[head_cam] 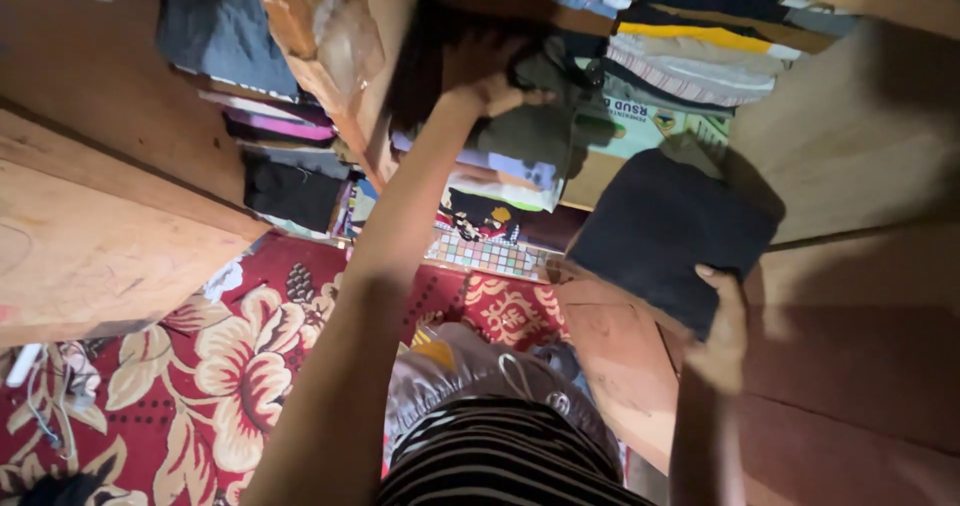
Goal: Folding various pieces of clothing on a floor mat and organizing them into a wooden wardrobe.
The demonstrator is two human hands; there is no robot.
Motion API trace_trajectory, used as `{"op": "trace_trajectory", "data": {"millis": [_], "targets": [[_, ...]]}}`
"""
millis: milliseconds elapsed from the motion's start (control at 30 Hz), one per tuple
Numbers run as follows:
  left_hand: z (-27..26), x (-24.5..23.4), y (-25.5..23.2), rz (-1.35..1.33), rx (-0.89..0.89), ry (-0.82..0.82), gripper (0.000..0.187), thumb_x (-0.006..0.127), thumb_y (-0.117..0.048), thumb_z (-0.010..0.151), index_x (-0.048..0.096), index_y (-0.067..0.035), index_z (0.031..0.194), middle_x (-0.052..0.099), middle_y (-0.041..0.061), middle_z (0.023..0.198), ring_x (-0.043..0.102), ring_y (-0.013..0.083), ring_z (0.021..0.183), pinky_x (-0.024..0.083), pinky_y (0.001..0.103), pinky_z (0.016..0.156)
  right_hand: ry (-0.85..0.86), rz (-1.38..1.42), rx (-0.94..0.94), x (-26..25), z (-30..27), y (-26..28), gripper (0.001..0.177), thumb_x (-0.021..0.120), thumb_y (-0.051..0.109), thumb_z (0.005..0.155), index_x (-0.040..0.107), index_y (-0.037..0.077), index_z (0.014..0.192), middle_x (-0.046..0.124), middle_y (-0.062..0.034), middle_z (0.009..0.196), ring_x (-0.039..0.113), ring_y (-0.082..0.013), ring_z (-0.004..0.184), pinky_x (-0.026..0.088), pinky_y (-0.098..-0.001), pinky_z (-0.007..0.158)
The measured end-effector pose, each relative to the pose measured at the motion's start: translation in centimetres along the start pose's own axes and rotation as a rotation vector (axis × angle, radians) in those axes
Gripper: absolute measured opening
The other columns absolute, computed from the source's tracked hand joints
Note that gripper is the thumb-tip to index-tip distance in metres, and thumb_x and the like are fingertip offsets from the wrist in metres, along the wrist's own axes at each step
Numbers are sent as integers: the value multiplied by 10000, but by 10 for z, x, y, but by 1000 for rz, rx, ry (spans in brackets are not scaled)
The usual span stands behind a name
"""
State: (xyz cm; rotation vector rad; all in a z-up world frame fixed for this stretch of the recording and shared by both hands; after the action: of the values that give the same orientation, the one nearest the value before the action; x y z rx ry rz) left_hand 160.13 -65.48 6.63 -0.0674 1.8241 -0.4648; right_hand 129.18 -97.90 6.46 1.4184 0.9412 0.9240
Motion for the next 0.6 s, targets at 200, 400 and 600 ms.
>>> {"op": "trace_trajectory", "data": {"millis": [200, 400, 600], "targets": [[-27, -11, 9, -373, 217, -217, 991, 665, -742, 868, 272, -213, 1609, 253, 207, 1590, 255, 434, 1444, 221, 505, 1164, -188, 342, 386, 25, -7, 15, 578, 704, 157, 773, 615, 96, 1340, 694, -94, 1237, 695, -250, 1100, 585, -360, 947], [-197, 89, 47, -1348, 20, -1110, 89, 601, -51, 1091, 629, -54, 1175, 646, 61, 1024, 593, 143, 929, 489, 268, 842, -80, 458, 140, 77, 30, 96, 529, 726, 128, 840, 642, 39, 1355, 652, -103, 1244, 658, -255, 1110, 545, -356, 890], [-140, 285, 87, -2313, -435, -659, 294, 521, -6, 975, 645, -44, 1239, 706, 40, 1030, 619, 127, 853, 471, 231, 732, 261, 634, 6, 217, 93, 156, 460, 717, 125, 771, 652, 43, 1219, 640, -124, 1192, 651, -296, 1131, 593, -428, 989]]}}
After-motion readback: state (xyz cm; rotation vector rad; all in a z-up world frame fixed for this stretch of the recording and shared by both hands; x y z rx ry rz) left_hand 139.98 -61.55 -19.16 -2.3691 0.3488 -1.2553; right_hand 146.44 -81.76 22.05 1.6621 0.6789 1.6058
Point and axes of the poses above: each hand's wrist, its own z-axis towards the middle knuckle, its own x-axis out of the palm, y = z × x, the point moved 7 cm from there along z, towards the middle knuckle
